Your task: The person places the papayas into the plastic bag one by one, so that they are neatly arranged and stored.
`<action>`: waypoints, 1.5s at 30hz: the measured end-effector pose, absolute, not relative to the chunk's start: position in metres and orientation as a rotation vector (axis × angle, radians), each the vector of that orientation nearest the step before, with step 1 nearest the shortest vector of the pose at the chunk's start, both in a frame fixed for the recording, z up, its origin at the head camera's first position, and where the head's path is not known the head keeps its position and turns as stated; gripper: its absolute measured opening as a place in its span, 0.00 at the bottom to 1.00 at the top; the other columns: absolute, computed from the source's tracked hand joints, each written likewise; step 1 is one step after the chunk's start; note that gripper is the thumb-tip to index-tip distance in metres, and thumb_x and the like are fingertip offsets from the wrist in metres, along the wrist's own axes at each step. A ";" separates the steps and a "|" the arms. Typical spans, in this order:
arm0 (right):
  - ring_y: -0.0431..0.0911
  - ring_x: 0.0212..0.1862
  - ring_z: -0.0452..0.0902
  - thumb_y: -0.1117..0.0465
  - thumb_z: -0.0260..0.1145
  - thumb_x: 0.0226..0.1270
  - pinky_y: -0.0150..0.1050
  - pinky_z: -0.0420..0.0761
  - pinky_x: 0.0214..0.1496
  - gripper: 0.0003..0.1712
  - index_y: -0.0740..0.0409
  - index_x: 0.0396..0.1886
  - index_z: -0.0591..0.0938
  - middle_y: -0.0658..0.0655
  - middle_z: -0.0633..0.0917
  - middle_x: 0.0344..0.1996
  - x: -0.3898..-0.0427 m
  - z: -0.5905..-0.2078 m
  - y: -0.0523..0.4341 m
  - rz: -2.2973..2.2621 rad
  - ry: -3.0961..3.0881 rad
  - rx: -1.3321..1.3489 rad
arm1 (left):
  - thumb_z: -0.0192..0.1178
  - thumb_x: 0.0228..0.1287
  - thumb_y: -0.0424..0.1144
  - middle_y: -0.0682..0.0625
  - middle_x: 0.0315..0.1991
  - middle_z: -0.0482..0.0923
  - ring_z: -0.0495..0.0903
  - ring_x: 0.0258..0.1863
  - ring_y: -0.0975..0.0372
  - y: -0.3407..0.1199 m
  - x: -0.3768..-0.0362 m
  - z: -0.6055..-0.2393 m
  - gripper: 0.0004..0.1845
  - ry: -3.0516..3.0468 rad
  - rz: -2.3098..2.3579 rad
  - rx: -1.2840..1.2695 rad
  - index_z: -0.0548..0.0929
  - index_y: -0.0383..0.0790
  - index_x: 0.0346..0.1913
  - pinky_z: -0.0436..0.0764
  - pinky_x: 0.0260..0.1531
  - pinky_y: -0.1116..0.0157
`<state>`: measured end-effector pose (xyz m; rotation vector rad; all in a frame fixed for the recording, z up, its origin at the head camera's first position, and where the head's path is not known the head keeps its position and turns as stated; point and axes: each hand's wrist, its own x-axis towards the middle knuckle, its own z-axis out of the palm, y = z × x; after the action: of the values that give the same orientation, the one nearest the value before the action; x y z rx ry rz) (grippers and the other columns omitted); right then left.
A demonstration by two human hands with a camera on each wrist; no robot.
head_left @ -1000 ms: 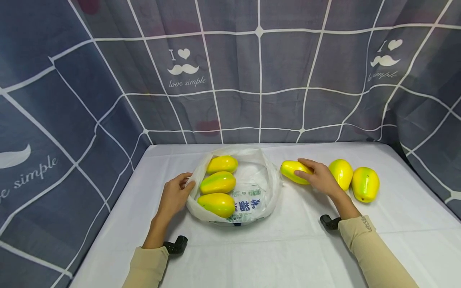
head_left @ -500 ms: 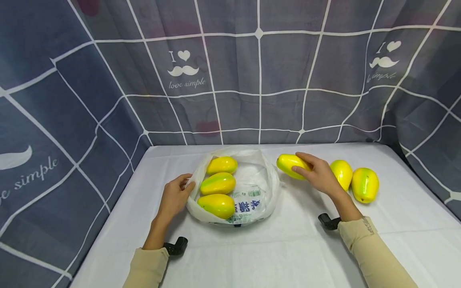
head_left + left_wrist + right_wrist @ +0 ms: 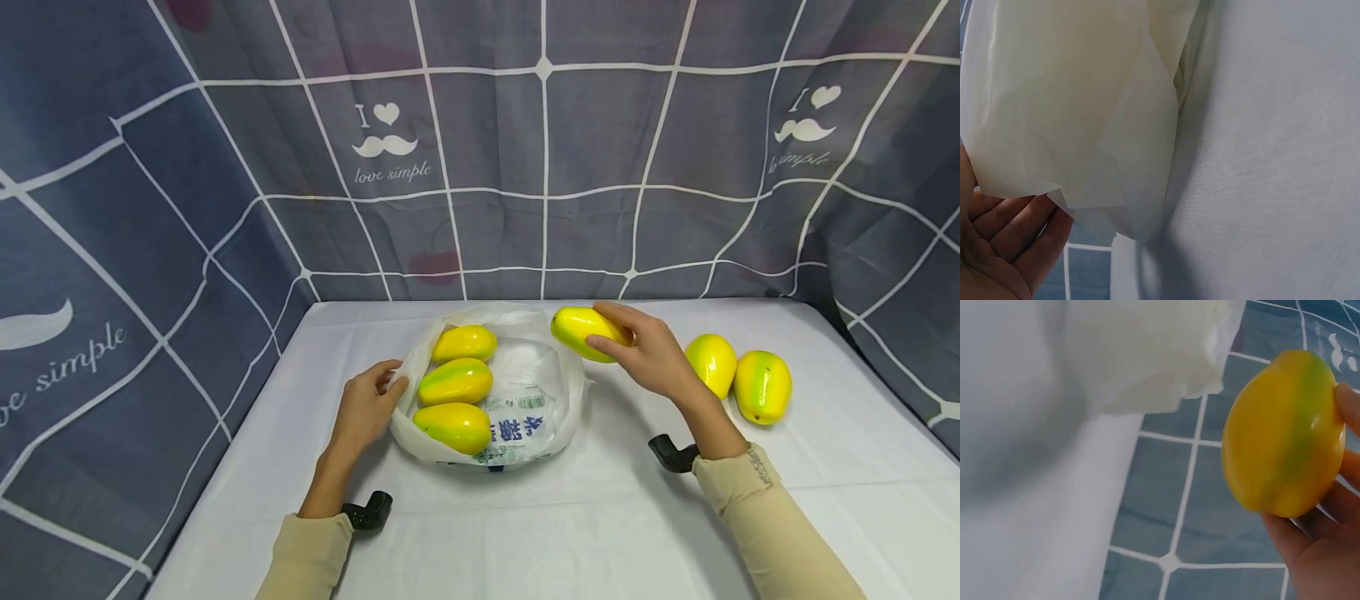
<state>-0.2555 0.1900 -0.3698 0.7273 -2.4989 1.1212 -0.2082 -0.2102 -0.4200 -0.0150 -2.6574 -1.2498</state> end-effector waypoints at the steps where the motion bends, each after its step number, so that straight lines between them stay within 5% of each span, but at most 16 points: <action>1: 0.57 0.60 0.74 0.60 0.71 0.65 0.54 0.72 0.60 0.29 0.67 0.64 0.77 0.64 0.79 0.60 -0.256 -0.368 0.187 1.120 -2.491 0.735 | 0.60 0.70 0.40 0.36 0.49 0.82 0.80 0.48 0.47 -0.210 -0.208 -0.420 0.20 -2.659 -1.249 -0.014 0.80 0.34 0.60 0.78 0.51 0.50; 16: 0.53 0.51 0.77 0.56 0.71 0.65 0.50 0.76 0.55 0.30 0.65 0.63 0.77 0.62 0.81 0.56 -0.271 -0.359 0.129 1.210 -2.552 0.817 | 0.60 0.71 0.39 0.38 0.48 0.83 0.82 0.47 0.48 -0.211 -0.209 -0.420 0.19 -2.640 -1.243 -0.055 0.80 0.33 0.59 0.79 0.50 0.51; 45: 0.58 0.61 0.74 0.59 0.71 0.65 0.53 0.70 0.64 0.27 0.68 0.60 0.77 0.64 0.79 0.59 -0.291 -0.391 0.096 0.844 -2.747 0.780 | 0.60 0.70 0.39 0.37 0.49 0.82 0.82 0.48 0.48 -0.212 -0.210 -0.423 0.19 -2.637 -1.253 -0.041 0.80 0.34 0.59 0.79 0.51 0.51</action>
<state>-0.2913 0.0965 -0.3910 0.7800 -2.7472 0.8440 -0.2096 -0.2118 -0.4226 -0.0408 -2.6370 -1.2531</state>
